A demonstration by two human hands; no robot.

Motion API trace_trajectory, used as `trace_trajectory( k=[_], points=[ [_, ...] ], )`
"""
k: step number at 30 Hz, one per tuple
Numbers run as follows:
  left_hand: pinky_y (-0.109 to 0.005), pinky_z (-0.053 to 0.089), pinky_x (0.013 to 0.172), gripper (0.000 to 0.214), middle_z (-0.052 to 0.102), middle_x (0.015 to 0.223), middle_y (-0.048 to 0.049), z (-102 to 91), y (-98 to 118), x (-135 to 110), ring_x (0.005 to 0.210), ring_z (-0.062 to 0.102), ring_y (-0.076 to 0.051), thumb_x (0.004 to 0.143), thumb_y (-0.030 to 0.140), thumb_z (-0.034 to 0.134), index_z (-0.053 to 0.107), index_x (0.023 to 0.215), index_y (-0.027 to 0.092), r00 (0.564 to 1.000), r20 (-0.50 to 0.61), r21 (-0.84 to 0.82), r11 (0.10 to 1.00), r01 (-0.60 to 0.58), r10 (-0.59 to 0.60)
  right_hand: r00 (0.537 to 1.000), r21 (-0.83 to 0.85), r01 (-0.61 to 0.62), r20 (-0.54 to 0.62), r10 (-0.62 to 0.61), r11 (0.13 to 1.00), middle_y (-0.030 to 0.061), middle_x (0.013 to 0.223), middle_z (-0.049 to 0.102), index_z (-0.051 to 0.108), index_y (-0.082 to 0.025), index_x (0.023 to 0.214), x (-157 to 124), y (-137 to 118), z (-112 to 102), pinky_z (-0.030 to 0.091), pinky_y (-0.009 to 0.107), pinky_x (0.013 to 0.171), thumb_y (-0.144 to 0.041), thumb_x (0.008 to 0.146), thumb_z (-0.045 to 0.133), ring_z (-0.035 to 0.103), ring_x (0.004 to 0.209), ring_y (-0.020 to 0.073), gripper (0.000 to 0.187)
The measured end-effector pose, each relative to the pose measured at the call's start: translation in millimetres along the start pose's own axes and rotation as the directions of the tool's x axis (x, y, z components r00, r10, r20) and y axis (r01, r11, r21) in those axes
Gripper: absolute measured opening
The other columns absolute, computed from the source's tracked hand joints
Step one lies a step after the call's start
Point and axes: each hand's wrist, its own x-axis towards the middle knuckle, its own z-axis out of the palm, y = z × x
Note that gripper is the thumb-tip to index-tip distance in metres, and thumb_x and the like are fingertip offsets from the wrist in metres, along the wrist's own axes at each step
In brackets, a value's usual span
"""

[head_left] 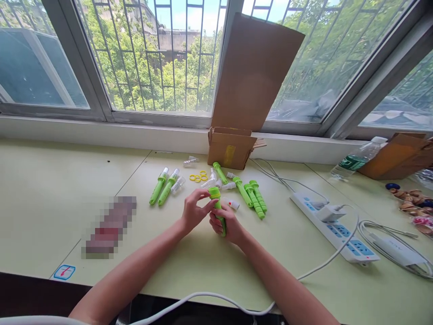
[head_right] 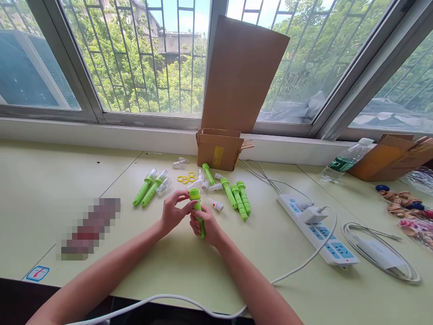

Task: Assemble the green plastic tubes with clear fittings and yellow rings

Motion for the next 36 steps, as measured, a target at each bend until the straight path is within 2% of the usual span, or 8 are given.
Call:
trace_trajectory(
  k=[3,7,9,14,21,25,29,36],
  points=[
    [-0.034,0.061,0.076,0.021,0.067,0.086,-0.0026,-0.3,-1,1,0.08,0.067,-0.015,0.075,0.032,0.07,0.062,0.09,0.018,1.0,-0.027,0.013,1.0,0.01,-0.01,0.983,-0.223,0.119,-0.111,-0.146,0.968,-0.0071,0.048,0.041,0.043,-0.021,0.067,3,1,1,0.028,0.022,0.035,-0.041,0.076,0.059,0.035,0.036,0.0081,0.027],
    [-0.036,0.06,0.078,0.019,0.067,0.088,-0.0044,-2.0,-2,1,0.084,0.066,-0.017,0.075,0.029,0.07,0.063,0.088,0.018,0.998,-0.053,0.096,0.995,-0.037,0.042,0.842,-0.554,0.268,-0.263,-0.471,0.788,-0.0029,0.062,0.049,0.051,-0.019,0.075,6,5,2,0.036,0.023,0.045,-0.041,0.076,0.063,0.044,0.05,0.0103,0.024],
    [-0.036,0.059,0.078,0.019,0.067,0.089,-0.0046,-2.4,-1,1,0.085,0.066,-0.018,0.074,0.029,0.071,0.063,0.088,0.019,0.996,-0.043,0.137,0.988,-0.067,0.074,0.82,-0.594,0.28,-0.26,-0.509,0.754,-0.0031,0.06,0.047,0.049,-0.02,0.072,6,7,1,0.035,0.023,0.045,-0.041,0.079,0.061,0.042,0.051,0.0101,0.025],
    [-0.034,0.059,0.075,0.023,0.066,0.087,-0.0039,-1.8,2,0,0.082,0.065,-0.017,0.073,0.029,0.072,0.061,0.09,0.019,0.996,-0.007,0.15,0.985,-0.084,0.086,0.909,-0.43,0.255,-0.199,-0.366,0.866,-0.0069,0.044,0.039,0.044,-0.021,0.065,6,10,-2,0.027,0.022,0.037,-0.045,0.083,0.056,0.034,0.038,0.0082,0.032],
    [-0.032,0.056,0.074,0.016,0.066,0.085,-0.0036,-2.7,4,-1,0.08,0.064,-0.016,0.076,0.03,0.07,0.06,0.084,0.019,0.996,0.016,0.159,0.983,-0.094,0.093,0.976,-0.118,0.18,-0.102,-0.192,0.977,-0.0078,0.041,0.038,0.041,-0.021,0.062,3,8,0,0.024,0.019,0.032,-0.048,0.079,0.058,0.032,0.032,0.0059,0.036],
    [-0.03,0.053,0.073,0.01,0.066,0.084,-0.0041,-1.6,8,-2,0.081,0.063,-0.015,0.083,0.024,0.06,0.058,0.075,0.019,0.988,0.093,0.167,0.977,-0.134,0.12,0.991,0.007,0.131,-0.041,-0.131,0.991,-0.0081,0.041,0.036,0.041,-0.02,0.062,1,4,1,0.023,0.019,0.032,-0.045,0.079,0.058,0.03,0.033,0.0056,0.034],
    [-0.028,0.05,0.069,0.013,0.063,0.079,-0.003,-2.1,9,0,0.076,0.06,-0.014,0.083,0.025,0.06,0.053,0.074,0.019,0.989,0.078,0.194,0.971,-0.137,0.124,0.993,0.036,0.118,-0.032,-0.116,0.992,-0.0072,0.043,0.039,0.043,-0.02,0.062,1,2,2,0.024,0.018,0.032,-0.04,0.079,0.058,0.031,0.033,0.0057,0.03],
    [-0.023,0.029,0.047,0.043,0.034,0.052,0.0054,-7.0,16,4,0.049,0.034,-0.008,0.082,0.024,0.062,0.03,0.054,0.019,0.958,0.069,0.312,0.906,-0.287,0.279,0.989,0.012,0.15,-0.008,-0.15,0.989,-0.006,0.041,0.039,0.041,-0.019,0.054,1,1,2,0.025,0.019,0.034,-0.034,0.08,0.055,0.032,0.033,0.0057,0.033]
  ],
)
